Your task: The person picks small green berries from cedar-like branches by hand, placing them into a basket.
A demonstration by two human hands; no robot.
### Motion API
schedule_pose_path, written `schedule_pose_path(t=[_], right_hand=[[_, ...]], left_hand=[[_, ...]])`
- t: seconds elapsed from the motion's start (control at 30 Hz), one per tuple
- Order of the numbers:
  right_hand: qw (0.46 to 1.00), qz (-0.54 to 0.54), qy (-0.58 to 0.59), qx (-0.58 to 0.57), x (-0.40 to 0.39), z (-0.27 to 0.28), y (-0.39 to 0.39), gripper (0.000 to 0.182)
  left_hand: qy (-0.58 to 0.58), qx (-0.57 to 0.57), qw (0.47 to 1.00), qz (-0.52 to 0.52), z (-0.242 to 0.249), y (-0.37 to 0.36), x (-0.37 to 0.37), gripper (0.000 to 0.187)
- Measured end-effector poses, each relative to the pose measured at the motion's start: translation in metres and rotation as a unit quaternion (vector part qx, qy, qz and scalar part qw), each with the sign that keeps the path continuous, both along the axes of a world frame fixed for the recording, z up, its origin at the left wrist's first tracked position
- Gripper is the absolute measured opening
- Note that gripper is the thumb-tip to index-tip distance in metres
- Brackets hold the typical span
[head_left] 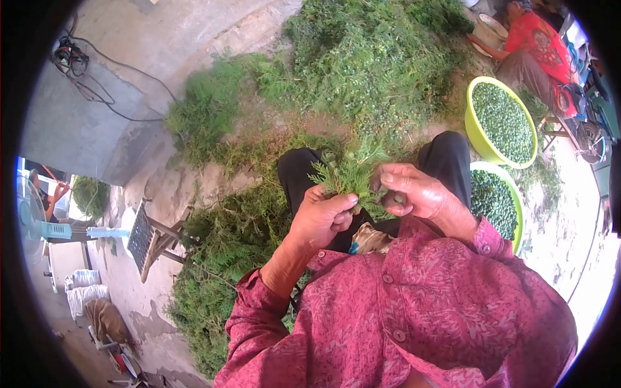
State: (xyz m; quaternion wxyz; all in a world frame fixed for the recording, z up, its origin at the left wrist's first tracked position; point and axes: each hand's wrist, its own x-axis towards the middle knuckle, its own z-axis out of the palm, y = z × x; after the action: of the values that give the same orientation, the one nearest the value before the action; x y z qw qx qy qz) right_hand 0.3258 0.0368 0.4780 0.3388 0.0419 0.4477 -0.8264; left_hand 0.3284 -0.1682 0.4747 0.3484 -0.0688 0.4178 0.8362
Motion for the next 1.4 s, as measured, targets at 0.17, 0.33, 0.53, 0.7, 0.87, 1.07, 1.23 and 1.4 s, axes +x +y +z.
schedule_pose_path(t=[0.17, 0.33, 0.53, 0.7, 0.87, 1.07, 1.23, 1.4], right_hand=[[0.958, 0.036, 0.215, 0.186, -0.005, -0.010, -0.013, 0.039], [0.944, 0.056, 0.224, 0.235, -0.002, -0.005, -0.013, 0.032], [0.989, 0.088, 0.062, 0.101, 0.003, 0.010, -0.014, 0.025], [0.991, -0.035, -0.025, -0.130, -0.007, -0.014, 0.015, 0.006], [0.988, 0.031, -0.002, -0.149, 0.001, -0.015, 0.011, 0.012], [0.989, 0.080, 0.026, -0.119, -0.004, 0.000, 0.017, 0.017], [0.989, -0.015, 0.129, -0.076, -0.014, 0.023, 0.023, 0.018], [0.901, -0.079, 0.339, 0.259, -0.025, 0.050, 0.000, 0.017]], left_hand=[[0.048, -0.063, 0.997, -0.021, -0.003, 0.002, -0.003, 0.008], [0.026, -0.057, 0.998, -0.021, -0.001, 0.001, -0.001, 0.006], [-0.034, 0.017, 0.998, -0.049, 0.000, -0.007, -0.001, 0.008], [-0.054, 0.013, 0.998, 0.003, 0.000, -0.020, -0.001, 0.010], [-0.049, 0.026, 0.998, -0.004, -0.006, -0.019, -0.006, 0.011], [0.021, -0.024, 0.999, -0.004, -0.007, -0.018, -0.006, 0.008], [0.179, -0.194, 0.965, 0.009, 0.000, -0.017, -0.004, 0.011], [0.269, -0.204, 0.941, 0.010, -0.008, -0.011, -0.001, 0.015]])
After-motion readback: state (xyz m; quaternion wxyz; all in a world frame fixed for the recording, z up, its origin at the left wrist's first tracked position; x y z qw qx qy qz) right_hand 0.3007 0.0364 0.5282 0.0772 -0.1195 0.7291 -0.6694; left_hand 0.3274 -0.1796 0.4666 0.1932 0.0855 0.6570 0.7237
